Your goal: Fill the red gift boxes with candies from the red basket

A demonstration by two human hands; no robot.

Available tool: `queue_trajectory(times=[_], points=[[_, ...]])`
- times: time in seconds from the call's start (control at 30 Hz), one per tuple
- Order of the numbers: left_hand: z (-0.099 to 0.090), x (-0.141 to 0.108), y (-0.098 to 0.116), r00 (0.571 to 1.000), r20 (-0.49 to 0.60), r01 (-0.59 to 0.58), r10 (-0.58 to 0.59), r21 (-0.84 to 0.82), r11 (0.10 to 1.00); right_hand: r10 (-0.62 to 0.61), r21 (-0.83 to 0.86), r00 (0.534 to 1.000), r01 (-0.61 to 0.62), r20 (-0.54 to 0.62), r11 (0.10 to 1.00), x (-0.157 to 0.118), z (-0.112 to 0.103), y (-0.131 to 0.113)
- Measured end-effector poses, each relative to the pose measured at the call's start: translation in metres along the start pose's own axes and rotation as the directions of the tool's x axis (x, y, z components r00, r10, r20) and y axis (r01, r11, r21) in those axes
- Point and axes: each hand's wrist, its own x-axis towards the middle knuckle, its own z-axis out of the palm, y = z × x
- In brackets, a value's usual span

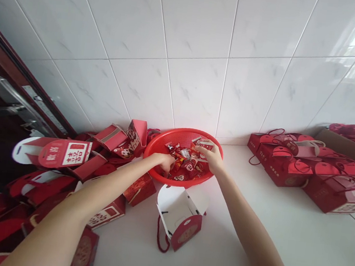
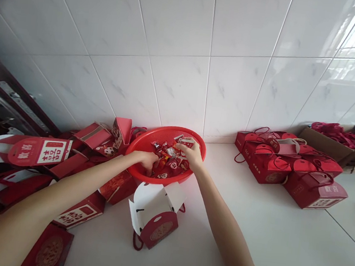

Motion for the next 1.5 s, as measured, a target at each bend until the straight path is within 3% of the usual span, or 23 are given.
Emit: queue_trajectory(times=[0.17,0.47,0.67,0.93,1.3,1.5], points=[[-0.003,-0.004,-0.002,0.999,0.031,0.016,-0.016,0.000,1.000,-0.012,-0.007,1.000,0.012,0.000,1.000,0.000,-0.001,0.001],[-0.017,-0.009,-0.013,0.991,-0.132,0.016,-0.023,-0.058,0.998,-0.012,0.012,1.000,0.012,0.022,1.000,-0.002,0.000,-0.001],[-0.020,-0.005,-0.018,0.986,-0.166,0.024,-0.032,-0.052,0.998,-0.003,0.007,1.000,0.003,0.013,1.000,-0.002,0.001,-0.003],[-0.017,0.005,-0.010,0.983,-0.180,0.020,-0.023,-0.019,1.000,-0.056,0.017,0.994,0.054,0.090,0.998,-0.003,-0.001,-0.001],[-0.011,0.024,-0.003,0.990,-0.141,-0.022,0.017,-0.039,0.999,-0.063,0.043,0.992,0.059,0.105,0.997,0.001,-0.003,0.002],[-0.010,0.018,0.001,0.976,-0.218,-0.012,-0.005,-0.076,0.997,-0.097,0.062,0.983,0.089,0.155,0.994,0.002,-0.004,0.004]])
